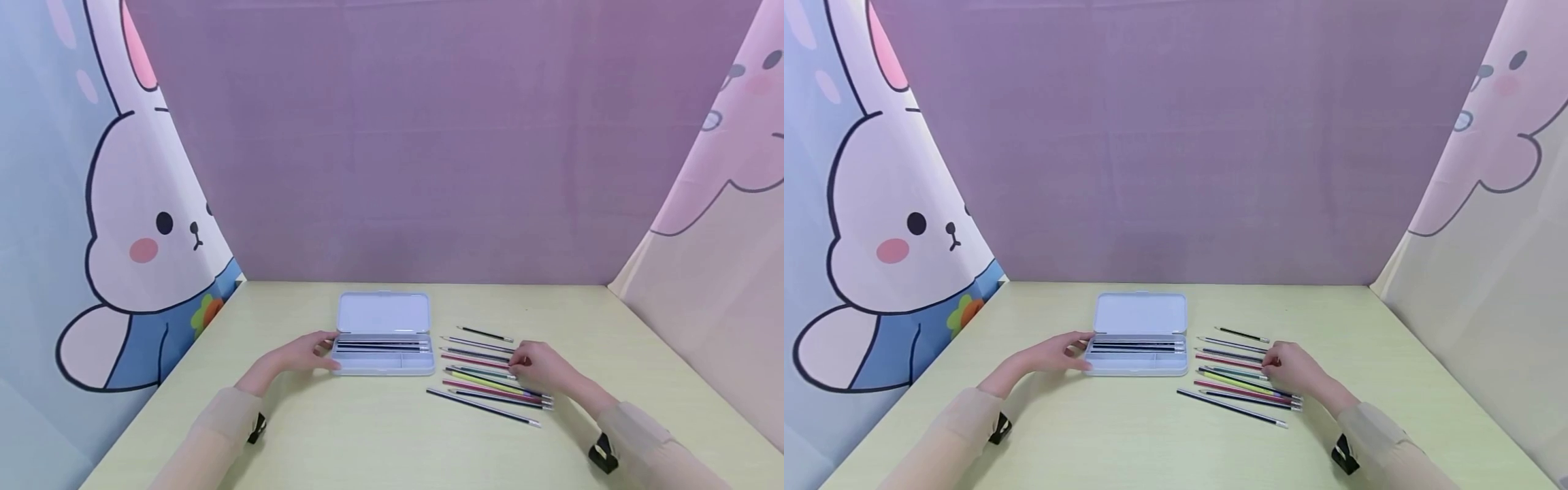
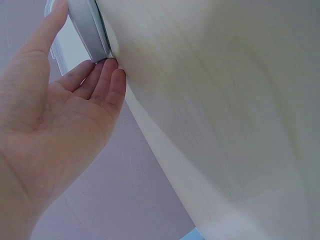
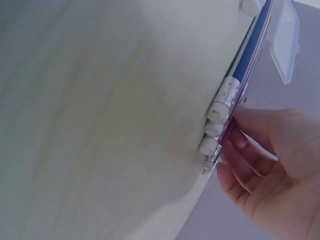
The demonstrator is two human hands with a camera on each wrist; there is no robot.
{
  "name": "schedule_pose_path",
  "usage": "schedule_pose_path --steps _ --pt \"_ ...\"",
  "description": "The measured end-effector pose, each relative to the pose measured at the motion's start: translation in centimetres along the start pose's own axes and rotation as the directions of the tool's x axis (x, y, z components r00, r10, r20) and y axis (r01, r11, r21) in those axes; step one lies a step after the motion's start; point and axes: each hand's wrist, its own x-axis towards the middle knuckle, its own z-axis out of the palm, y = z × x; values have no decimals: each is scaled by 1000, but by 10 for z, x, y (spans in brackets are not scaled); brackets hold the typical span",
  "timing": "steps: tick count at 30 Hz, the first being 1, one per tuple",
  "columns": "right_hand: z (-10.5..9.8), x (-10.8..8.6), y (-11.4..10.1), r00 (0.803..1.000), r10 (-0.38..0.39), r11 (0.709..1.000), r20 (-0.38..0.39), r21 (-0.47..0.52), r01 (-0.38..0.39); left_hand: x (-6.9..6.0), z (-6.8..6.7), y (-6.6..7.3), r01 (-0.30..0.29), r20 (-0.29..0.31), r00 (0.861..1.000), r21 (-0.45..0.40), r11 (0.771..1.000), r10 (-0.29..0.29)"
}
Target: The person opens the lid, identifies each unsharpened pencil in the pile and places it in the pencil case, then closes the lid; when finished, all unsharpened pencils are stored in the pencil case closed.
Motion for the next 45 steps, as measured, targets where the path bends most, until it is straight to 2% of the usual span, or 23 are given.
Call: schedule_pose_path --steps 5,15,27,31,45 --pt "2 1 3 1000 -11 1000 3 -3 11 0 -1 0 6 -1 1000 0 1000 -6" --pt "-4 0 -3 1000 -10 998 15 62 9 0 0 -1 -6 -1 1000 -5 1000 6" --pt "-9 -2 -3 999 -37 997 -31 59 39 -1 0 -1 -13 -4 1000 4 1000 13" --pt "-12 1 -3 998 -29 996 -55 82 34 0 0 -1 -14 -4 1000 -1 1000 14" --pt "-15 12 -14 998 -2 991 -68 135 11 -2 1 -1 0 -2 1000 -11 1000 0"
